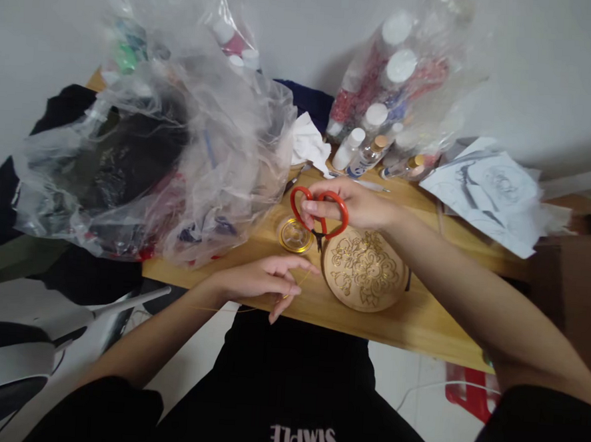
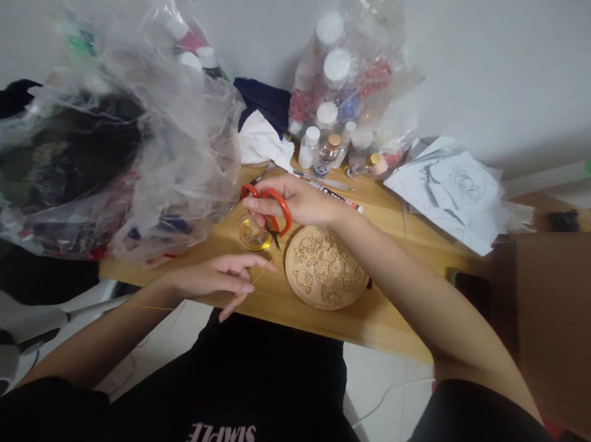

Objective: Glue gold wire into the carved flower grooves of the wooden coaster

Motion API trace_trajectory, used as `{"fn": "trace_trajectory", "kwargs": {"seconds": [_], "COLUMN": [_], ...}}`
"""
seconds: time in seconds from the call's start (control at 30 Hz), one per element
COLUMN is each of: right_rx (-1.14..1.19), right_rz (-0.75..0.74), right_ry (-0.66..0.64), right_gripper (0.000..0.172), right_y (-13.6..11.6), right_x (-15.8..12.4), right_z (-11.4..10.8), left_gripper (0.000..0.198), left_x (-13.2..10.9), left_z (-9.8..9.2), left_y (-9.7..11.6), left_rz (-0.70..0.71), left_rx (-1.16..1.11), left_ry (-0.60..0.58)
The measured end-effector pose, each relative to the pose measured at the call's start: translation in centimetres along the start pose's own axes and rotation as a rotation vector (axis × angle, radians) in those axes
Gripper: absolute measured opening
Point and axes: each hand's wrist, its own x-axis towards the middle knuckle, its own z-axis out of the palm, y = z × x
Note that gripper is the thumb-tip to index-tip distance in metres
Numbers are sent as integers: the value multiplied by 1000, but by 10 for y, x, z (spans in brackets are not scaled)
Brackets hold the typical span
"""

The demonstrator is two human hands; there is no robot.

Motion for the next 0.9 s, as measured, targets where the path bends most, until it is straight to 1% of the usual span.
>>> {"fn": "trace_trajectory", "kwargs": {"seconds": [0.07, 0.13, 0.23, 0.4, 0.5, 0.6, 0.73, 0.83, 0.87, 0.9], "right_rx": [-45, -69, -63, -35, -4, 29, 83, 146, 148, 132], "right_rz": [-68, -101, -89, -43, -21, -39, -77, -100, -93, -55], "right_ry": [123, 236, 324, 372, 395, 430, 456, 498, 509, 518], "right_gripper": [44, 50, 55, 58, 59, 59, 59, 58, 58, 57], "right_y": [1, 2, 4, 9, 12, 16, 16, 6, 1, -5], "right_x": [2, 4, 7, 10, 12, 14, 15, 5, -2, -11], "right_z": [7, 14, 21, 25, 27, 28, 27, 22, 18, 13], "left_gripper": [48, 51, 55, 59, 63, 70, 71, 70, 70, 69], "left_x": [-1, -1, -2, -1, -1, -1, -1, -2, -2, -3], "left_z": [-1, -2, -3, -7, -8, -8, -6, -5, -5, -5], "left_y": [1, 1, 2, 1, -1, -2, -2, -2, -2, -3], "left_rz": [18, 29, 38, 31, 40, 59, 84, 86, 86, 87], "left_rx": [-16, -42, -82, -94, -106, -124, -121, -109, -107, -106], "left_ry": [14, 26, 36, -1, 5, 40, 45, 57, 68, 79]}}
